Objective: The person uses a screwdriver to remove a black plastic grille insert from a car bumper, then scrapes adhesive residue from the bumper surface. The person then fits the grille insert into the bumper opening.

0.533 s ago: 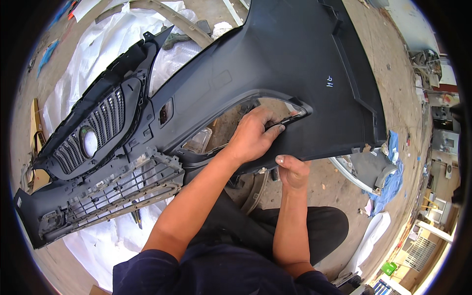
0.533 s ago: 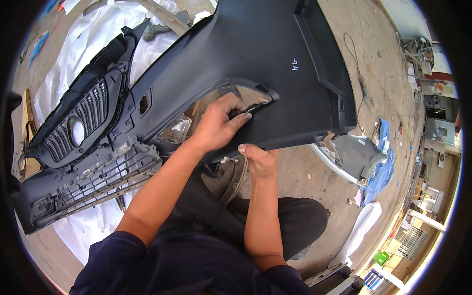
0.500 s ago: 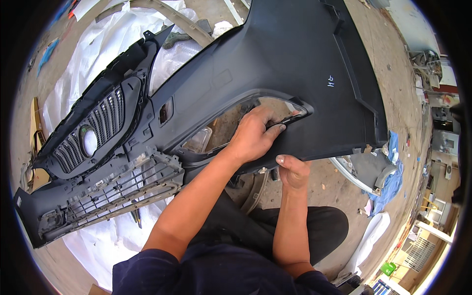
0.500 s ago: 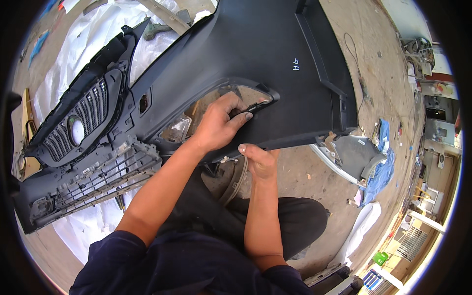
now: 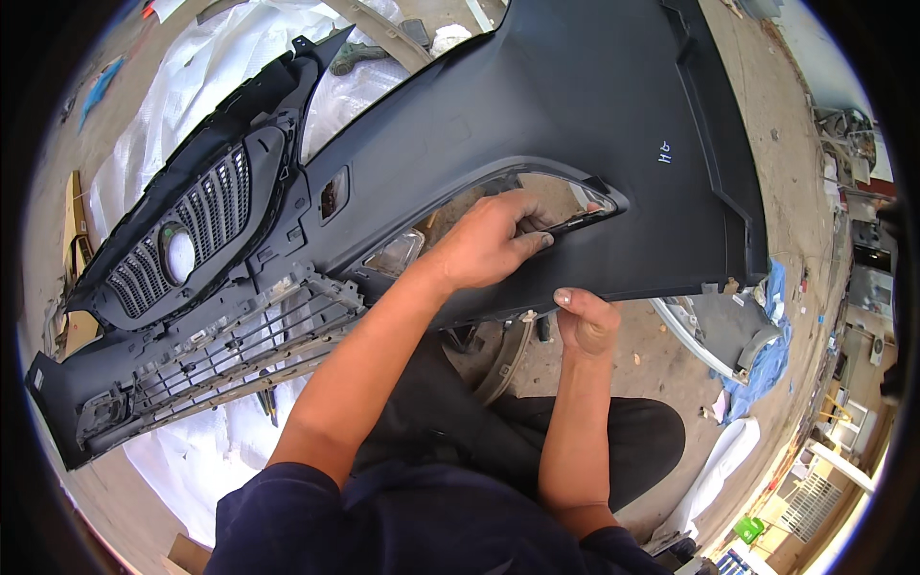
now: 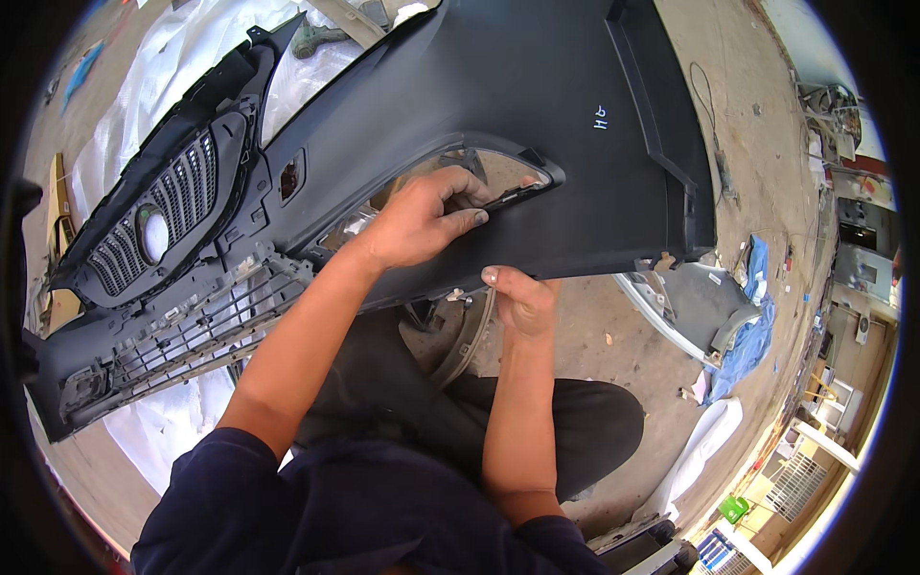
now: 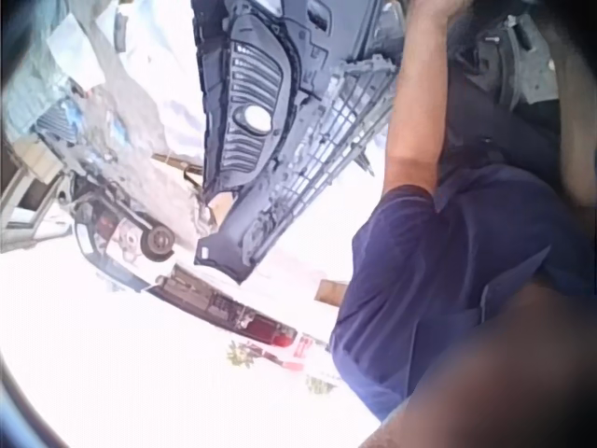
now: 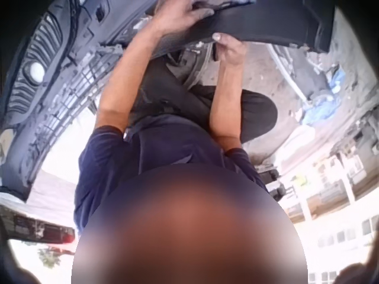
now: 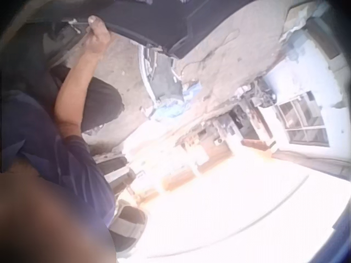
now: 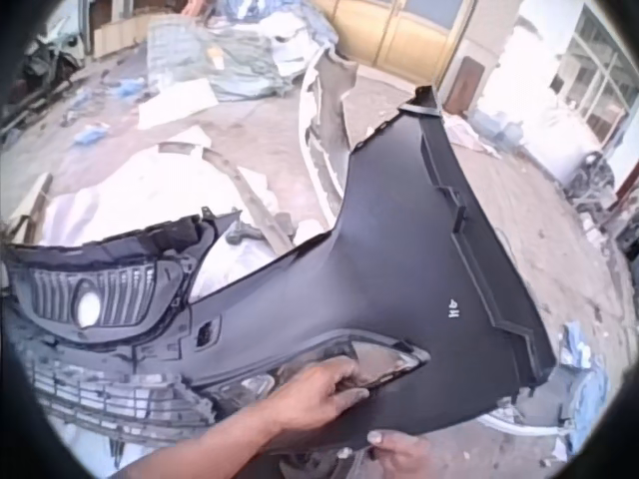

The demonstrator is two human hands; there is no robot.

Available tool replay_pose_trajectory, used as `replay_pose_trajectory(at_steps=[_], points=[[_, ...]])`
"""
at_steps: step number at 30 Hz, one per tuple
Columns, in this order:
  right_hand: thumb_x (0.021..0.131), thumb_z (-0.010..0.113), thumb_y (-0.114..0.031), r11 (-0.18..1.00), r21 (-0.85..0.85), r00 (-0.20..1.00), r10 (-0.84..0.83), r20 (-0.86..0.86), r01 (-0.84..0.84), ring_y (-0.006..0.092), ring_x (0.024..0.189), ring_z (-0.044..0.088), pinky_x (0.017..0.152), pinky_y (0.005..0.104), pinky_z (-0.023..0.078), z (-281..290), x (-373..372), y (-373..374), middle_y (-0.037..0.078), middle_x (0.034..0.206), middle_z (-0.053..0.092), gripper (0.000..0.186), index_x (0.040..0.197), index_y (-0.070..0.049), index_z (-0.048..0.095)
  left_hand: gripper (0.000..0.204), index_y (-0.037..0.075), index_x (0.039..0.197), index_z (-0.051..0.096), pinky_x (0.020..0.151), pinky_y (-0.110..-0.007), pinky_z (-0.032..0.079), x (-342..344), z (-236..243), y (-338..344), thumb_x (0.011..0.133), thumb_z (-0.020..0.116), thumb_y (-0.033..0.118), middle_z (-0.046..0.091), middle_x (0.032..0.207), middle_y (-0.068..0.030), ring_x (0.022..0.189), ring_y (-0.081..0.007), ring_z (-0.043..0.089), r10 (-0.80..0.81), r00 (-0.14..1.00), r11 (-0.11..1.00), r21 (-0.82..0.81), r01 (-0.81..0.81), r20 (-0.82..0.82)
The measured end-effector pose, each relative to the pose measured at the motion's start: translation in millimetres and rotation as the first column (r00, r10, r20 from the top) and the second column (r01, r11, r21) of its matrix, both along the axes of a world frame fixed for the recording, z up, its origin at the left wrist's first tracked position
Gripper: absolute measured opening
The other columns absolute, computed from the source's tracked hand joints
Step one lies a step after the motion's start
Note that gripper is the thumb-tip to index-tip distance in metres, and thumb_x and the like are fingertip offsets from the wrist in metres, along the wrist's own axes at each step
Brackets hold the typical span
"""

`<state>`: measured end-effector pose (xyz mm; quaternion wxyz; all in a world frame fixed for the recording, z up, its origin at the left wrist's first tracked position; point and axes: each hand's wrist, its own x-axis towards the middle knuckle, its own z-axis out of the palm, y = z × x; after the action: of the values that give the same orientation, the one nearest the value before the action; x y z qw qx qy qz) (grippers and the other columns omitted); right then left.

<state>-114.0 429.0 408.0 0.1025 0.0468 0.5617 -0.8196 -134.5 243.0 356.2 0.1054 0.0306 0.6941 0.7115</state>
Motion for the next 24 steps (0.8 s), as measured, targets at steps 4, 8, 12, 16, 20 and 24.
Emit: replay_pose_trajectory(at_steps=[4, 8, 12, 16, 20, 24], points=[[0.062, 0.07, 0.005, 0.999, 0.002, 0.999, -0.035, 0.01, 0.035, 0.0251, 0.12, 0.066, 0.107, 0.0381, 0.055, -5.2, 8.9, 10.9, 0.01, 0.139, 0.063, 0.103, 0.163, 0.002, 0.047, 0.027, 0.001, 0.122, 0.078, 0.092, -0.038, 0.059, 14.8, -5.0, -58.2, 0.099, 0.081, 0.016, 0.081, 0.11, -0.0133, 0.1, -0.0228, 0.075, -0.192, 0.974, 0.962, -0.173, 0.211, 0.119], [0.069, 0.068, 0.006, 0.998, -0.066, 0.999, -0.022, 0.029, 0.024, 0.0269, 0.123, 0.066, 0.112, 0.0418, 0.052, -12.0, 13.8, 9.7, 0.01, 0.136, 0.067, 0.097, 0.164, 0.002, 0.047, 0.026, 0.0, 0.118, 0.078, 0.088, -0.037, 0.058, 49.6, -43.4, -67.9, 0.098, 0.082, 0.016, 0.08, 0.106, -0.0136, 0.094, -0.024, 0.074, -0.201, 0.978, 0.913, -0.373, 0.167, -0.054], [0.075, 0.068, 0.0, 0.993, -0.114, 1.0, -0.003, 0.019, 0.005, 0.0303, 0.129, 0.065, 0.117, 0.0453, 0.051, -3.9, 12.5, -3.9, 0.014, 0.142, 0.067, 0.087, 0.161, 0.0, 0.05, 0.019, 0.001, 0.111, 0.076, 0.086, -0.037, 0.055, 64.2, -55.1, -48.5, 0.097, 0.083, 0.011, 0.076, 0.103, -0.0135, 0.095, -0.0233, 0.07, -0.032, 0.988, 0.986, -0.156, 0.056, 0.15], [0.088, 0.079, -0.022, 0.979, -0.18, 0.99, -0.078, 0.121, 0.099, 0.0339, 0.136, 0.063, 0.12, 0.0488, 0.05, -17.4, 31.5, -21.5, 0.018, 0.148, 0.065, 0.076, 0.157, -0.002, 0.053, 0.017, 0.001, 0.104, 0.073, 0.085, -0.039, 0.054, 67.8, -59.0, -36.1, 0.097, 0.082, 0.013, 0.071, 0.098, -0.0129, 0.093, -0.0259, 0.068, 0.048, 0.998, 0.979, -0.2, -0.039, 0.039], [0.091, 0.084, -0.038, 0.978, -0.195, 0.988, -0.049, 0.145, 0.077, 0.0329, 0.138, 0.063, 0.124, 0.0492, 0.047, -24.0, 37.6, -19.6, 0.016, 0.149, 0.064, 0.083, 0.157, 0.0, 0.051, 0.018, 0.001, 0.103, 0.072, 0.085, -0.041, 0.054, 65.2, -54.6, -37.1, 0.097, 0.083, 0.015, 0.07, 0.098, -0.0138, 0.092, -0.0296, 0.068, 0.06, 0.998, 0.969, -0.239, -0.058, 0.002], [0.083, 0.086, -0.036, 0.977, -0.207, 0.994, 0.066, 0.085, -0.047, 0.0357, 0.139, 0.062, 0.126, 0.0519, 0.046, -29.9, 25.5, -15.8, 0.02, 0.146, 0.064, 0.091, 0.158, 0.001, 0.05, 0.02, 0.001, 0.104, 0.073, 0.085, -0.042, 0.054, 61.9, -52.6, -30.6, 0.096, 0.083, 0.016, 0.07, 0.097, -0.0147, 0.091, -0.0309, 0.068, 0.095, 0.995, 0.98, -0.173, -0.094, -0.003]])
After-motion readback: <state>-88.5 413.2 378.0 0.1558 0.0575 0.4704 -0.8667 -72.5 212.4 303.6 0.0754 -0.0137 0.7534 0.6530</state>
